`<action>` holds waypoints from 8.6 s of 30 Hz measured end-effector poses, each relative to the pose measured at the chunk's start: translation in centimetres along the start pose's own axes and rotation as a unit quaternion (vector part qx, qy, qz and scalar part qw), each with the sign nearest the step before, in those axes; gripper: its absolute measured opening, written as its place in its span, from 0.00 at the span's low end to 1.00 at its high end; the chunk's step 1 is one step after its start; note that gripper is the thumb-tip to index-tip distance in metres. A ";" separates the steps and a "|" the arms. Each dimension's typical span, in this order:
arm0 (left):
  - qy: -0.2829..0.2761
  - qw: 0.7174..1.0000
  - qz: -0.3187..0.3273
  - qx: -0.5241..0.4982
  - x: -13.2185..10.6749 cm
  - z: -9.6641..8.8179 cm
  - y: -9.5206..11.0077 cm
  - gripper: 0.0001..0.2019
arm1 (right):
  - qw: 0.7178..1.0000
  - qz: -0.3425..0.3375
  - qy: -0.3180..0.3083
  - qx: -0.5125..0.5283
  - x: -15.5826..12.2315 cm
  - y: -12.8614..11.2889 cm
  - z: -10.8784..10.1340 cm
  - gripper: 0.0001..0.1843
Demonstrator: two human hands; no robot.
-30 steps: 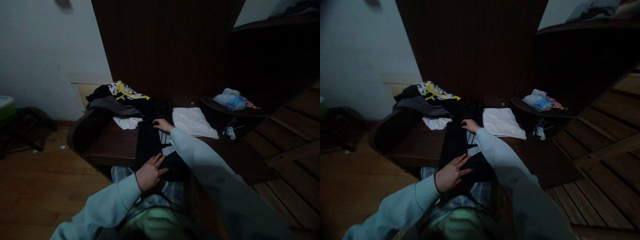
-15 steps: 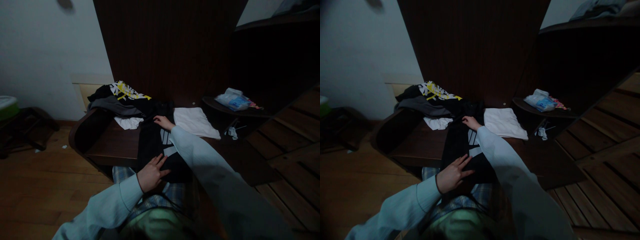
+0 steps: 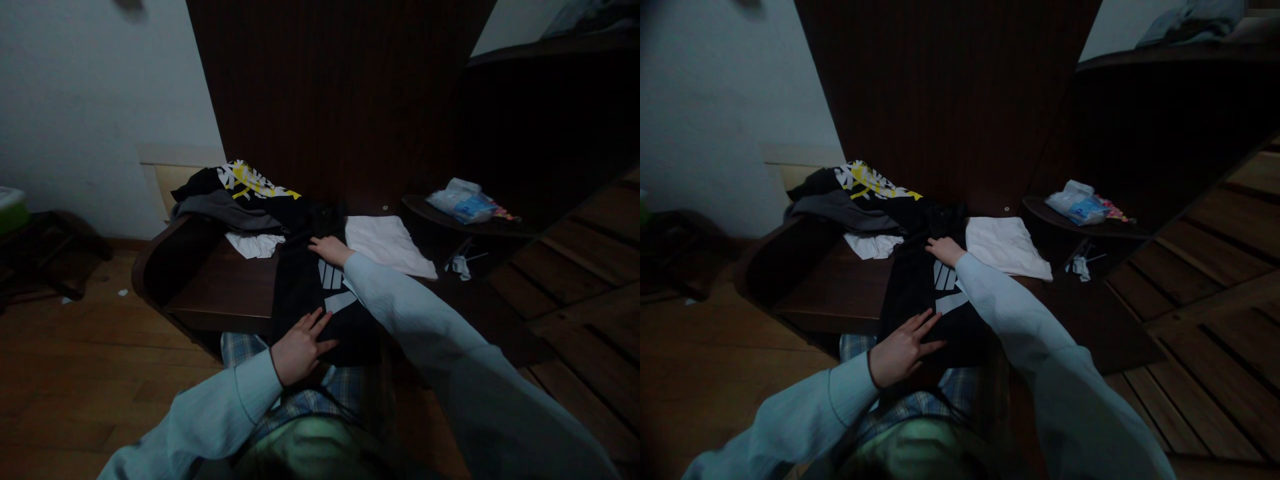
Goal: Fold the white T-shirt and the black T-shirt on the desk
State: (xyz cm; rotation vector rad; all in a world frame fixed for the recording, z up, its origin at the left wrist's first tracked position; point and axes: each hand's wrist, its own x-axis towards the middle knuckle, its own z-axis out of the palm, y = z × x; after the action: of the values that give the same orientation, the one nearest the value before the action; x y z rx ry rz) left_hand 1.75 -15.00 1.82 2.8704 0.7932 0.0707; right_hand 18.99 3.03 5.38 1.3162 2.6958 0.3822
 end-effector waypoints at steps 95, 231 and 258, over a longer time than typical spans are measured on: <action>0.244 0.899 -0.251 -0.262 2.9 -3.6 -12.0 0.19 | 0.881 0.182 0.085 0.429 -13.1 -0.2 1.9 0.09; 0.145 0.988 -0.006 -0.049 3.4 -0.1 -2.9 0.08 | 0.842 0.065 0.213 0.491 -11.2 -7.6 3.8 0.14; 0.122 0.991 -0.047 -0.038 4.4 0.7 -3.6 0.20 | 0.723 0.327 0.185 0.579 8.6 4.1 -2.1 0.08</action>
State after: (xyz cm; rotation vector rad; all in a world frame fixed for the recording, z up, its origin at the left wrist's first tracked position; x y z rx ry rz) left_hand 3.78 -9.76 0.49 2.7810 0.9457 0.4385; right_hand 16.37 11.87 8.56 2.7069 2.5719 -1.4261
